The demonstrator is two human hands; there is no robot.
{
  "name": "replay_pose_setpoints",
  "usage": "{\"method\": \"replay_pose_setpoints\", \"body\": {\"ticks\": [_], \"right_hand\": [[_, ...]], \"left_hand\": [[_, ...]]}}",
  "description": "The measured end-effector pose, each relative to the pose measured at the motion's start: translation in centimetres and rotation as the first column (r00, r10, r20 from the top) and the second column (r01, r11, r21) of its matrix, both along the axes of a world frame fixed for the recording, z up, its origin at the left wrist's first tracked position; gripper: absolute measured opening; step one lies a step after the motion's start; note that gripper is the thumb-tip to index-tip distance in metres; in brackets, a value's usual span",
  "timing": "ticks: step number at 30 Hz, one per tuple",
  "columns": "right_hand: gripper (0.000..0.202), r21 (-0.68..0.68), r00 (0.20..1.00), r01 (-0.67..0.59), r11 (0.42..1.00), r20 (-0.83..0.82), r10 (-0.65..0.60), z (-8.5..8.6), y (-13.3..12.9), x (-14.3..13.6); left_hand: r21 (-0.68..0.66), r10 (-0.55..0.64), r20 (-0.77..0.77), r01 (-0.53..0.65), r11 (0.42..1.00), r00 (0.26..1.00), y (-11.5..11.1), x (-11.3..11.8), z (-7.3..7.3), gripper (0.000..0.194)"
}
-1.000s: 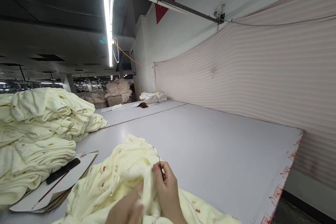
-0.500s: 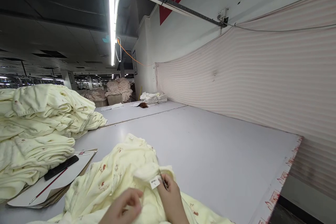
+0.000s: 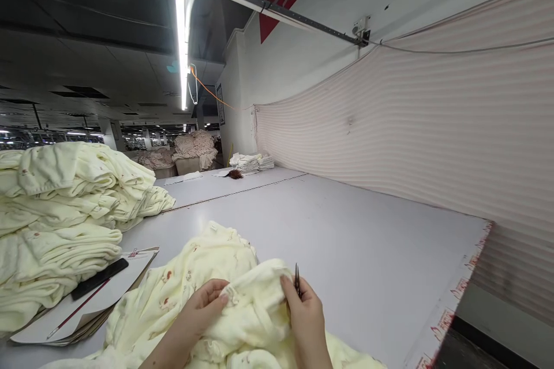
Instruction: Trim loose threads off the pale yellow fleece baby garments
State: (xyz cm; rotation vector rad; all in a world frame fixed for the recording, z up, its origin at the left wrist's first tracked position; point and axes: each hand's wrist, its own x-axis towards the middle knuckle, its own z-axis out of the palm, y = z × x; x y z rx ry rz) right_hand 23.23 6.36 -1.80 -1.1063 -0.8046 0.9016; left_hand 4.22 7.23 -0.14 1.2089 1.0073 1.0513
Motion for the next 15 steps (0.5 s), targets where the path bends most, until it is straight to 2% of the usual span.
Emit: {"method": "replay_pose_setpoints", "body": {"ticks": [5,7,9,10,12,15], "right_hand": [[0.031,0.0,0.969,0.111,0.994,0.222,-0.109,1.0,0.0,1.7],[0.026,0.008,0.906,0.198,0.98,0.38,-0.186,1.4,-0.8,1.8],[0.02,0.051,0.794,0.228,0.972,0.568,-0.216,2.0,-1.8,1.7],[0.018,0.084,0.737,0.196,0.977,0.644,-0.203,2.2,-2.4,1.5],[0.016,0.151,0.667,0.036,0.988,0.732,-0.136,2.6,-3.2,1.0],[0.015,0.214,0.572,-0.188,0.959,0.817,-0.071,2.7,-3.7,0.0]], "left_hand": [[-0.03,-0.104,0.117,0.109,0.994,0.988,-1.2,-0.3,0.8,0.034],[-0.021,-0.147,0.137,0.151,0.988,0.98,-1.3,-0.4,0.9,0.033],[-0.012,-0.178,0.157,0.182,0.983,0.971,-1.2,-0.4,0.8,0.033],[-0.008,-0.185,0.168,0.189,0.982,0.968,-1.3,-0.4,0.7,0.033],[0.002,-0.194,0.194,0.197,0.98,0.962,-1.4,-0.4,0.7,0.034],[0.022,-0.225,0.256,0.227,0.974,0.94,-1.6,-0.3,0.9,0.036]]}}
